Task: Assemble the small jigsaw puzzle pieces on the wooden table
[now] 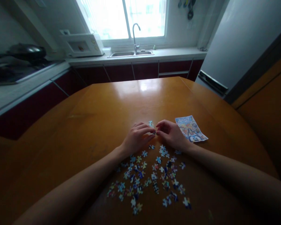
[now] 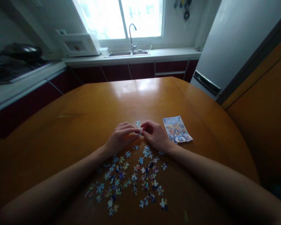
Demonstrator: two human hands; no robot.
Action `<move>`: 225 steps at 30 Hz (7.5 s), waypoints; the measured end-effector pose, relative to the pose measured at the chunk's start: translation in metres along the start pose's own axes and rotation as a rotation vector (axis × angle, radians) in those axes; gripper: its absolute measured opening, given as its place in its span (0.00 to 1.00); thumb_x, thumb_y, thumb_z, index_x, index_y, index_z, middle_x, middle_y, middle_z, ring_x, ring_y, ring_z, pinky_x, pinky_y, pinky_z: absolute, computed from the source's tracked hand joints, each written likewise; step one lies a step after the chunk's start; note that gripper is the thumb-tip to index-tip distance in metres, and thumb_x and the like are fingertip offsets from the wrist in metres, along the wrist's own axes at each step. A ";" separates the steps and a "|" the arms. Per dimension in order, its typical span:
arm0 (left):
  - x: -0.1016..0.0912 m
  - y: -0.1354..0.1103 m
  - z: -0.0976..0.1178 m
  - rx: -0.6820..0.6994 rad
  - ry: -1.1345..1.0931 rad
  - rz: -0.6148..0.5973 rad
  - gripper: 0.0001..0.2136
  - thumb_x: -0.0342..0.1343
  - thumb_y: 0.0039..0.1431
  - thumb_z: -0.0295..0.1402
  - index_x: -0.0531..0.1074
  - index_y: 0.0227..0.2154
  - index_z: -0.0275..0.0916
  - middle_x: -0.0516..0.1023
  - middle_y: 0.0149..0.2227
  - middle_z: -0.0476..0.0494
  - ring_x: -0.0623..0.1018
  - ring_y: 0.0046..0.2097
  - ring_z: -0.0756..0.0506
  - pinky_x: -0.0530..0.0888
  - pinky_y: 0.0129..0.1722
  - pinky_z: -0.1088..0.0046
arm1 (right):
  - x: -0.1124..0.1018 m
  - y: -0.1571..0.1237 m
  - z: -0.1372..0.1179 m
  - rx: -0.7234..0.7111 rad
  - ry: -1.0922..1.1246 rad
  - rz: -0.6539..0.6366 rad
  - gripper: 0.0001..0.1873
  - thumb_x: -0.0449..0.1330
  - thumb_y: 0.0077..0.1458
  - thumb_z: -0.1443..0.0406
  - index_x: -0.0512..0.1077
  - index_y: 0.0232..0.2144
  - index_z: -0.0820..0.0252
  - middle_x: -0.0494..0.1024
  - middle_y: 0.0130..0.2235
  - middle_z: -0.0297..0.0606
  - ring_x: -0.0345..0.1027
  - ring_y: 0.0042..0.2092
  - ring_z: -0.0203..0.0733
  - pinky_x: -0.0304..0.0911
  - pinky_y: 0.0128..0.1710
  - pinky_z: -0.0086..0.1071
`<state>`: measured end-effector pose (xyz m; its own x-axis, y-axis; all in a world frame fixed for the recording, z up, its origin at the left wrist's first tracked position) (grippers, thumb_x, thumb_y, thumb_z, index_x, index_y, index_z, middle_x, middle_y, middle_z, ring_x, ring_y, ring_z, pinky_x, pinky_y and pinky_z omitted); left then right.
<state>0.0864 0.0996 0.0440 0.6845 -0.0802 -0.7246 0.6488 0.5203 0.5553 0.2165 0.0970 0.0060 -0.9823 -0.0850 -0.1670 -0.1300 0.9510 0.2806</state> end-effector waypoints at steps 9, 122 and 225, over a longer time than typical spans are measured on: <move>0.001 0.000 -0.003 -0.046 0.052 -0.037 0.04 0.61 0.63 0.36 0.78 0.40 0.46 0.83 0.37 0.50 0.77 0.41 0.46 0.68 0.45 0.65 | -0.001 -0.002 -0.013 -0.079 -0.137 -0.025 0.03 0.63 0.58 0.67 0.74 0.36 0.59 0.77 0.35 0.36 0.71 0.37 0.38 0.69 0.39 0.35; 0.016 -0.001 -0.016 -0.087 -0.124 -0.119 0.15 0.55 0.57 0.18 0.82 0.30 0.46 0.76 0.38 0.48 0.71 0.45 0.45 0.71 0.49 0.63 | 0.016 -0.008 -0.025 -0.330 -0.549 -0.220 0.13 0.57 0.59 0.74 0.79 0.34 0.55 0.75 0.38 0.39 0.67 0.43 0.43 0.64 0.44 0.39; 0.014 -0.087 0.058 0.031 0.020 -0.647 0.31 0.49 0.70 0.38 0.45 0.71 0.56 0.45 0.73 0.50 0.48 0.73 0.38 0.48 0.72 0.48 | 0.039 -0.124 -0.030 -0.105 -0.807 -0.604 0.35 0.52 0.68 0.55 0.47 0.71 0.50 0.42 0.74 0.40 0.31 0.74 0.48 0.32 0.72 0.50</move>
<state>0.0592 0.0044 0.0090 0.1453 -0.3532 -0.9242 0.9378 0.3468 0.0149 0.1903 -0.0332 -0.0067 -0.3691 -0.2801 -0.8862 -0.6241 0.7812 0.0130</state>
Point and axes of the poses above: each hand's wrist, its own y-axis towards the middle knuckle, its own x-axis out of the palm, z = x × y, the point moved 10 cm from there along y, towards the middle knuckle
